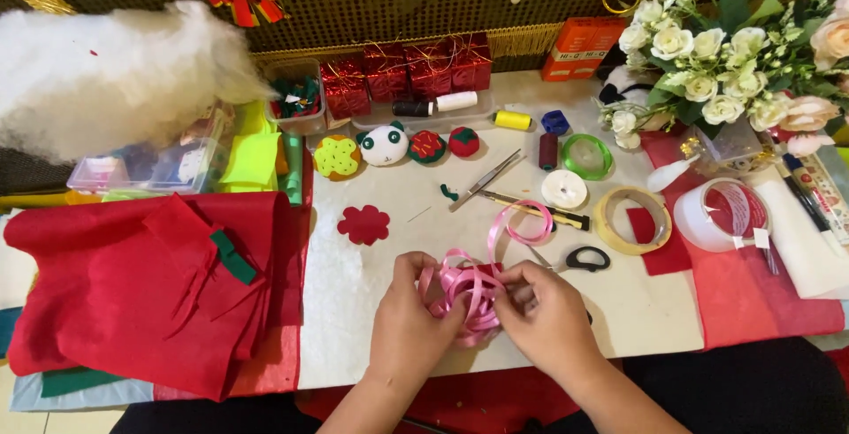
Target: Cutting a piece of red felt and wrapping green ribbon around a small circular base to create a craft item.
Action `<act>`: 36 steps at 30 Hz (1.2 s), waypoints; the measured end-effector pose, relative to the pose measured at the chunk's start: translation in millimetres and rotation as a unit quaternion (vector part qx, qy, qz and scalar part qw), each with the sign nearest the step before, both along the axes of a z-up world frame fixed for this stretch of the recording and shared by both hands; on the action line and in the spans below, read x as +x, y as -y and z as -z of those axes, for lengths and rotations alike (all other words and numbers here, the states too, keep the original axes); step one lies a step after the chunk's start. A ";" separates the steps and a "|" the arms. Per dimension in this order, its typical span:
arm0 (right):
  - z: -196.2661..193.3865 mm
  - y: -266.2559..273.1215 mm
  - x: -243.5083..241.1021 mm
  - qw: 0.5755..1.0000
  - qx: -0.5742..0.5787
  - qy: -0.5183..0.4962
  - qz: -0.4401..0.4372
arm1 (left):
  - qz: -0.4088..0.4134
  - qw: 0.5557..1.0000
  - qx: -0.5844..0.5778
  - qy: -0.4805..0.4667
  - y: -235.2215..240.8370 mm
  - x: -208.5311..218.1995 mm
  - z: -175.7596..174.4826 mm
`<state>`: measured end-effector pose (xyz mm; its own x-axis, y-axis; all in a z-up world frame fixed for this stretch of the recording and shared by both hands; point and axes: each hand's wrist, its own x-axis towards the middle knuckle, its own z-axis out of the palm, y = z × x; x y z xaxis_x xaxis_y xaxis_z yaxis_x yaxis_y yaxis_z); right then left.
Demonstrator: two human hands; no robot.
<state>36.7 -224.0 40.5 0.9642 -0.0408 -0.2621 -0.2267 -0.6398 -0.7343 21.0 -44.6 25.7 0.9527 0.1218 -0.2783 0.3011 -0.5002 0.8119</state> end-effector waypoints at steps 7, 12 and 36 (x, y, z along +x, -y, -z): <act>10.6 5.6 11.5 1.000 0.002 -0.025 0.015 | 0.004 1.000 -0.016 -0.013 -5.9 5.6 -0.8; 9.7 19.4 22.6 0.982 0.143 -0.124 0.023 | 0.020 0.992 -0.112 -0.049 -15.7 10.5 -16.3; 8.5 10.7 0.6 0.989 -0.040 -0.002 -0.142 | 0.253 0.961 0.034 0.103 -13.9 -21.6 -37.6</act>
<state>37.2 -234.7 32.0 0.9388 0.2106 -0.2726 -0.0323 -0.7341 -0.6783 -0.6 -30.7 63.2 0.9288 -0.3608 -0.0846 -0.1588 -0.5938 0.7888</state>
